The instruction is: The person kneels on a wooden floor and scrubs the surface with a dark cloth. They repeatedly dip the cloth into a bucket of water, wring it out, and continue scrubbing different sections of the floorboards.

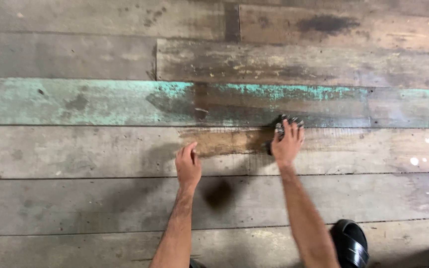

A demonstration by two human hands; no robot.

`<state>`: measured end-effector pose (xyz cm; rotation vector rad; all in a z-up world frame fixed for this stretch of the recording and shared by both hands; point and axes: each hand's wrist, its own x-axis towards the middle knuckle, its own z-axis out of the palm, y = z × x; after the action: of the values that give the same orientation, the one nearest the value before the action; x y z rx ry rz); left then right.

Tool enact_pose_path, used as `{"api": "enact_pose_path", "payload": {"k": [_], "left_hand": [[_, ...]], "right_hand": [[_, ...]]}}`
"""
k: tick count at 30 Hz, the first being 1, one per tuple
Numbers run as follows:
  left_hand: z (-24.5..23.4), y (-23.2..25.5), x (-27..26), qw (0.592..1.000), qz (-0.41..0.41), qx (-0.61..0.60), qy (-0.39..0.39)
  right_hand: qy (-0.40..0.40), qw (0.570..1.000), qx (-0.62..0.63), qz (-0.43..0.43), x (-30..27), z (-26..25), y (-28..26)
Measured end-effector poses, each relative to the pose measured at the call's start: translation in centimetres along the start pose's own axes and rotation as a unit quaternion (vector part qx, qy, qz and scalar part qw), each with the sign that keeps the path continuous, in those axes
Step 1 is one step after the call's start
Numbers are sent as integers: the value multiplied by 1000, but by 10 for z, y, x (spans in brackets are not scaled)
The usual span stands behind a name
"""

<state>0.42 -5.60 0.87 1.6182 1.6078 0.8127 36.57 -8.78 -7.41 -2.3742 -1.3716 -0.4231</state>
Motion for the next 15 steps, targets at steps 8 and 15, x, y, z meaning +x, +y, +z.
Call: {"api": "enact_pose_path", "payload": {"k": [8, 15], "left_hand": [[-64, -51, 6, 986, -34, -14, 163], [-22, -10, 8, 945, -177, -80, 262]], "right_hand": [[-175, 965, 175, -82, -73, -33, -255], [-216, 904, 109, -353, -141, -17, -320]]}}
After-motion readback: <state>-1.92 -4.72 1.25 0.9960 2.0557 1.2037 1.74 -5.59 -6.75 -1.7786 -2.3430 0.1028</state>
